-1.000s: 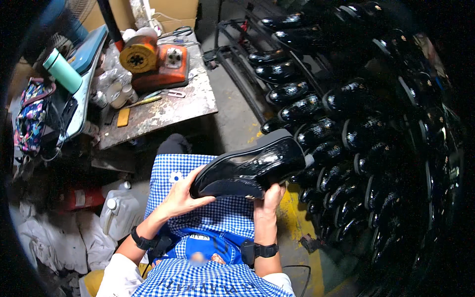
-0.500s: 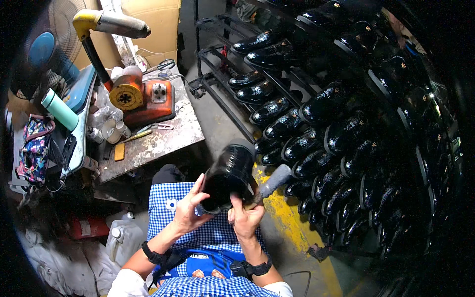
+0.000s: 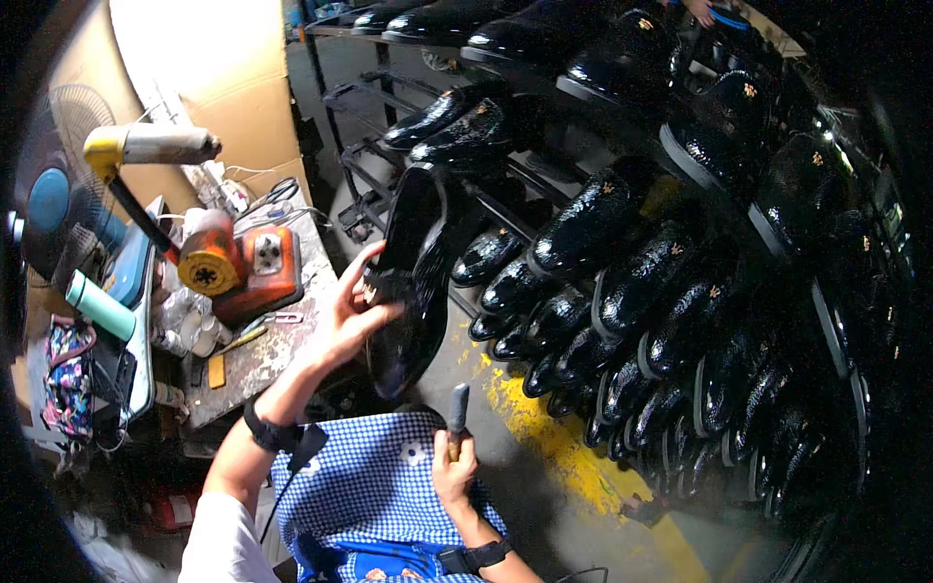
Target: Polishing and inspecting black dress shoes on a rack in a factory setting.
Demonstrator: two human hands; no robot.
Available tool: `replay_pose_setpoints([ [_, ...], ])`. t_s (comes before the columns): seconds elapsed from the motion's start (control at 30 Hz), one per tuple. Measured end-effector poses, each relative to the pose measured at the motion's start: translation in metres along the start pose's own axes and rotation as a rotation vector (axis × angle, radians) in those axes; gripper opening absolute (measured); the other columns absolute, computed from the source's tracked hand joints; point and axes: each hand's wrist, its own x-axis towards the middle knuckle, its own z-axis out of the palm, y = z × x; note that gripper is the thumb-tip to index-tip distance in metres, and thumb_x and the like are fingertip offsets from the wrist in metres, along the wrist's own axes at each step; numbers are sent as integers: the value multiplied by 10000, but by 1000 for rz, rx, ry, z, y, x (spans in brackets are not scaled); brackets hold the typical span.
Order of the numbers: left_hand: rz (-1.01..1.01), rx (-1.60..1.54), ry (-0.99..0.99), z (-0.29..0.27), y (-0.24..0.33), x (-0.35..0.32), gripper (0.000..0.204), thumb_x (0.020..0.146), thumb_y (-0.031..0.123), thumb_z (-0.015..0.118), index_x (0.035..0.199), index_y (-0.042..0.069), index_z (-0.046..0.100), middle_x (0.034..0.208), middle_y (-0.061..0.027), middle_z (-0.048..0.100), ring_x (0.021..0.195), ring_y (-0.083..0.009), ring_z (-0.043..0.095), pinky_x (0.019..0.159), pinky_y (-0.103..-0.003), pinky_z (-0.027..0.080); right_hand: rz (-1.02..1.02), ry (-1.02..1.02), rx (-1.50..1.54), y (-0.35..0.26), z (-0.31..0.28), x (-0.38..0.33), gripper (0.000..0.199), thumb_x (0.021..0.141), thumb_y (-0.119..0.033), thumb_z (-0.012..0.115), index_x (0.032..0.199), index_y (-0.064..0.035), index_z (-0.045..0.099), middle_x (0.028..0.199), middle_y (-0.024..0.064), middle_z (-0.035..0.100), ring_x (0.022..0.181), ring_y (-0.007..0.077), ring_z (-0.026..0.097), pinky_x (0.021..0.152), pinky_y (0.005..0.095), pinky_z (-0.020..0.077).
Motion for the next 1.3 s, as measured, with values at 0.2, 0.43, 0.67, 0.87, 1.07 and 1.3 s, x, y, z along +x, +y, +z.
replay_pose_setpoints([
  [0.2, 130, 449, -135, 33, 0, 146, 729, 782, 56, 684, 1411, 165, 333, 1303, -86, 496, 1152, -175, 497, 987, -320, 408, 34, -41, 0, 7, 2, 11, 183, 876, -164, 605, 848, 8, 550, 736, 90, 668, 624, 174, 604, 592, 324, 484],
  [0.43, 365, 480, -140, 70, -28, 263, 937, 789, 500, 640, 1410, -42, 196, 1360, -320, 356, 1188, -427, 456, 974, -411, 402, 192, -53, 11, 19, -3, 25, 179, 864, -137, 619, 823, 10, 526, 727, 86, 675, 629, 123, 611, 596, 284, 486],
  [0.67, 194, 1314, 182, 0, -42, 317, 976, 661, 687, 631, 1258, -60, 430, 1175, -274, 519, 1103, -373, 516, 928, -425, 438, 282, -61, 72, 29, -11, 33, 278, 880, -130, 604, 1046, 86, 551, 726, 73, 649, 641, 102, 591, 565, 259, 467],
  [0.87, -21, 1283, 101, 6, -38, 290, 922, 618, 690, 670, 1209, 0, 509, 1086, -244, 552, 1031, -365, 554, 891, -431, 456, 166, -62, 25, 28, -12, 36, 235, 884, -94, 583, 1053, 62, 537, 739, 70, 648, 643, 104, 591, 595, 244, 466],
  [1.07, 48, 761, 286, -9, -30, 193, 653, 703, 421, 748, 1195, 78, 489, 1054, -139, 626, 961, -257, 613, 838, -363, 474, 121, 15, 51, 16, -16, 32, 192, 888, -150, 584, 937, 23, 516, 698, 83, 649, 613, 157, 601, 578, 297, 468],
  [1.3, 149, 722, 377, -25, -32, 18, 673, 635, 176, 826, 1206, 38, 499, 1016, -96, 604, 950, -214, 575, 870, -329, 448, 57, 36, 106, 5, -6, 23, 194, 899, -165, 575, 856, 11, 508, 706, 90, 640, 628, 184, 606, 589, 327, 476],
])
